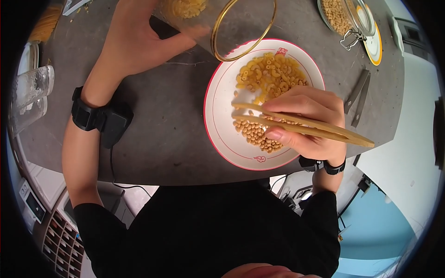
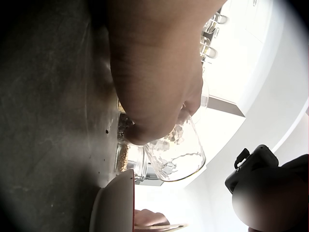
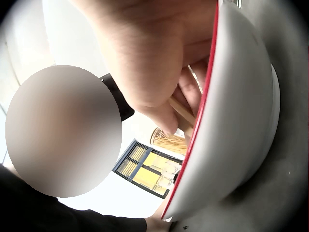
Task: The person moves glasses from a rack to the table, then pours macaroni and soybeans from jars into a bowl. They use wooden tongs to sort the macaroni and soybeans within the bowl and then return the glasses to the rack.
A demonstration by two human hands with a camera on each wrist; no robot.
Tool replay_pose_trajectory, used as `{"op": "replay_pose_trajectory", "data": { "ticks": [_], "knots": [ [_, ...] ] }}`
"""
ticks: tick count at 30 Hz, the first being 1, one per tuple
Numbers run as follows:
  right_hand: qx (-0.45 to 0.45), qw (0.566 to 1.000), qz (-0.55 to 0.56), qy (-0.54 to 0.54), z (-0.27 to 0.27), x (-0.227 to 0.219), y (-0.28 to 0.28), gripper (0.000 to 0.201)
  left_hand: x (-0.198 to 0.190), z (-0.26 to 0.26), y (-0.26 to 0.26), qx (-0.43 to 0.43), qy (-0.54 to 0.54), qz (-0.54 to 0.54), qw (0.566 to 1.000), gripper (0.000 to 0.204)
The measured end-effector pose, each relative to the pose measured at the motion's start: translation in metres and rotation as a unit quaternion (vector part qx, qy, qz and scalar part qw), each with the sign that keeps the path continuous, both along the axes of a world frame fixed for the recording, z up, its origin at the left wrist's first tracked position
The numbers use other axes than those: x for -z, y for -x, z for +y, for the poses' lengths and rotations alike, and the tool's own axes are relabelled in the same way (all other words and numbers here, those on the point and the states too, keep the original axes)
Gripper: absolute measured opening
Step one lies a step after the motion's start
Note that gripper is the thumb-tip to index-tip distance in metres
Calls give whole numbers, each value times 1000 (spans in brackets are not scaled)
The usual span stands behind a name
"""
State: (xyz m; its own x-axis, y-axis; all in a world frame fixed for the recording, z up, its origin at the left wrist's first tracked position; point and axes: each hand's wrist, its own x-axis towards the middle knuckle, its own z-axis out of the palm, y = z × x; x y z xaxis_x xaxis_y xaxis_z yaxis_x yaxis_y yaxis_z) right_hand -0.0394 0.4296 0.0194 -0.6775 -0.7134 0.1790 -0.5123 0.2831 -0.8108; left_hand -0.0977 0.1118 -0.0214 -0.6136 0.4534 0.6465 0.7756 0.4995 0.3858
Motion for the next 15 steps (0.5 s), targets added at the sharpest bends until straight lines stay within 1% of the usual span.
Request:
{"op": "replay_pose_trajectory", "data": {
  "ticks": [2, 4, 5, 7, 8, 10, 11, 12, 14, 15],
  "knots": [
    [-17, 1000, -15, -2, 4, -1, 2, 27, 0, 0, 1, 14, -18, 12, 1000, 70],
    [-33, 999, -11, 6, 8, -1, 4, 26, -4, -1, -4, -25, 26, -12, 999, 70],
    [-33, 999, -11, 7, 9, 0, 4, 26, -2, -1, -2, -24, 27, -13, 999, 70],
    [28, 999, 16, 37, 12, -2, 4, 23, 3, 0, 3, 17, -19, 17, 1000, 70],
    [28, 999, 17, 36, 15, -4, 5, 23, 1, 1, 1, 17, -20, 17, 1000, 70],
    [53, 998, 19, 21, 20, -12, 9, 20, -5, 0, -3, -11, 18, -12, 1000, 70],
    [55, 998, 26, 8, 22, -15, 11, 15, -4, -1, -3, -12, 19, -13, 1000, 70],
    [55, 998, 25, 9, 24, -15, 11, 15, -4, -1, -3, -10, 17, -8, 1000, 70],
    [83, 997, -1, 4, 26, -15, 12, 14, -2, 0, -2, -4, 13, -4, 1000, 70],
    [78, 997, -5, -1, 28, -16, 12, 14, 0, 0, -3, -12, 14, -7, 1000, 70]
  ]
}}
